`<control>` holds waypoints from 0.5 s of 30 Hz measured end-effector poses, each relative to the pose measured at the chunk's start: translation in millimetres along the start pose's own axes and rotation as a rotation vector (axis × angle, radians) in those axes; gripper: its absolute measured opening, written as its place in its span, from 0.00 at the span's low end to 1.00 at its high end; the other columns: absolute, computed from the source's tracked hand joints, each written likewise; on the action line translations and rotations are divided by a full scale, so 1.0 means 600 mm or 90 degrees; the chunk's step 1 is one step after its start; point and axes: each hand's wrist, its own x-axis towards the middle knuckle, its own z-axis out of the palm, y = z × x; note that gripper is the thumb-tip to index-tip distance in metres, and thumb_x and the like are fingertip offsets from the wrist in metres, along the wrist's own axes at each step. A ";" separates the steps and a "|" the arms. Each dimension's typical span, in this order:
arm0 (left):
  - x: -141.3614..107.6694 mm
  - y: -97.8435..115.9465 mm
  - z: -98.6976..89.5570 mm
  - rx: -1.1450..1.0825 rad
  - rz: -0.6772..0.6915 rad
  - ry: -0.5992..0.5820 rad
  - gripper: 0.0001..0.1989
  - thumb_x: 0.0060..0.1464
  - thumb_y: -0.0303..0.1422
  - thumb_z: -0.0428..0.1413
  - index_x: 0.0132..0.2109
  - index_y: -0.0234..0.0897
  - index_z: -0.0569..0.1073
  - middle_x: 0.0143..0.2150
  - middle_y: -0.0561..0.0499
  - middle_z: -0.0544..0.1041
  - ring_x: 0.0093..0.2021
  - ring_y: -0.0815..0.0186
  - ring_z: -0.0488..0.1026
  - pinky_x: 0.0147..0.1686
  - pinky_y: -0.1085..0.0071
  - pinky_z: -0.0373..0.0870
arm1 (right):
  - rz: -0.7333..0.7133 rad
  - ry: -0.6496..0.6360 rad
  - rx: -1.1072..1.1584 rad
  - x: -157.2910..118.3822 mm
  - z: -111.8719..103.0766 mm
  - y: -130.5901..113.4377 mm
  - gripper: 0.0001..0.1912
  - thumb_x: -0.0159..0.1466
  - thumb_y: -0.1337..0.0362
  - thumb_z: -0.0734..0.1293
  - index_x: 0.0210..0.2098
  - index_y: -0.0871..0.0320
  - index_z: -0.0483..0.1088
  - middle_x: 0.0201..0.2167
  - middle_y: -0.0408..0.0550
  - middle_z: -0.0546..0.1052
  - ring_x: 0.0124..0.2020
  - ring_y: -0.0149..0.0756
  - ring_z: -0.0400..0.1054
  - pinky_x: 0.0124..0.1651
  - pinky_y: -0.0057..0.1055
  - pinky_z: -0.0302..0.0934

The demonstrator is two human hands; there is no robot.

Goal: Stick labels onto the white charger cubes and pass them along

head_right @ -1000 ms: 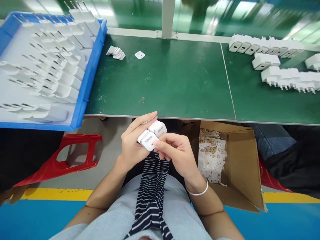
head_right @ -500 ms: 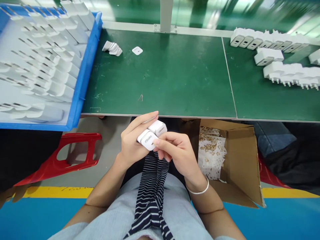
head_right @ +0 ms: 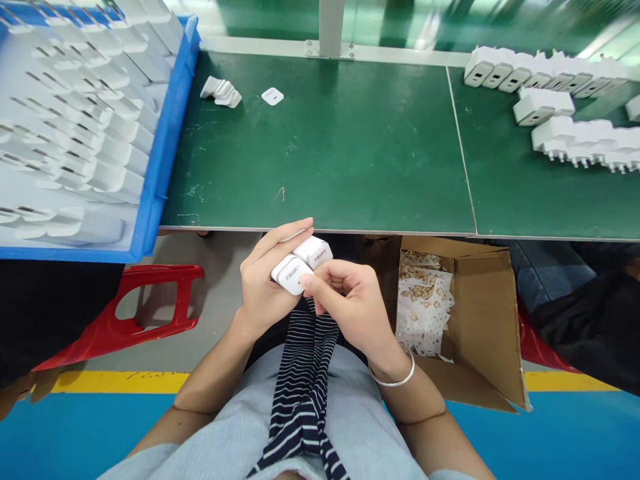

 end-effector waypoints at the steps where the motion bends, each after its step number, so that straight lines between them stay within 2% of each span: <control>1: -0.002 -0.001 0.002 -0.009 -0.012 0.002 0.21 0.58 0.29 0.63 0.58 0.36 0.76 0.59 0.41 0.78 0.56 0.59 0.79 0.53 0.62 0.79 | -0.004 0.004 -0.019 0.000 0.000 0.000 0.14 0.64 0.65 0.71 0.22 0.59 0.73 0.14 0.37 0.69 0.15 0.21 0.56 0.19 0.22 0.48; 4: -0.005 -0.002 0.007 -0.045 -0.043 0.002 0.20 0.57 0.26 0.62 0.57 0.35 0.76 0.59 0.41 0.78 0.57 0.59 0.78 0.56 0.62 0.79 | -0.010 0.022 -0.089 0.002 0.002 -0.002 0.15 0.64 0.63 0.71 0.22 0.59 0.72 0.14 0.38 0.69 0.15 0.22 0.56 0.19 0.24 0.47; 7: -0.005 0.000 0.010 -0.102 -0.090 0.006 0.18 0.57 0.26 0.62 0.56 0.36 0.78 0.58 0.41 0.79 0.55 0.60 0.79 0.54 0.62 0.80 | -0.036 0.048 -0.146 0.002 0.005 -0.001 0.20 0.63 0.62 0.72 0.17 0.59 0.69 0.11 0.37 0.65 0.15 0.23 0.55 0.19 0.26 0.46; 10: -0.002 0.003 0.010 -0.172 -0.123 0.000 0.18 0.57 0.31 0.65 0.54 0.38 0.79 0.57 0.42 0.80 0.55 0.58 0.80 0.52 0.61 0.81 | -0.078 0.035 -0.124 -0.002 0.005 0.002 0.24 0.63 0.62 0.73 0.14 0.58 0.66 0.10 0.38 0.65 0.14 0.23 0.54 0.19 0.26 0.46; 15: 0.003 0.012 0.003 -0.203 -0.121 -0.011 0.18 0.56 0.32 0.66 0.54 0.40 0.80 0.57 0.42 0.80 0.56 0.58 0.79 0.56 0.58 0.79 | -0.167 -0.016 -0.078 -0.011 -0.002 0.009 0.19 0.65 0.63 0.72 0.18 0.57 0.70 0.12 0.38 0.69 0.14 0.24 0.56 0.17 0.25 0.48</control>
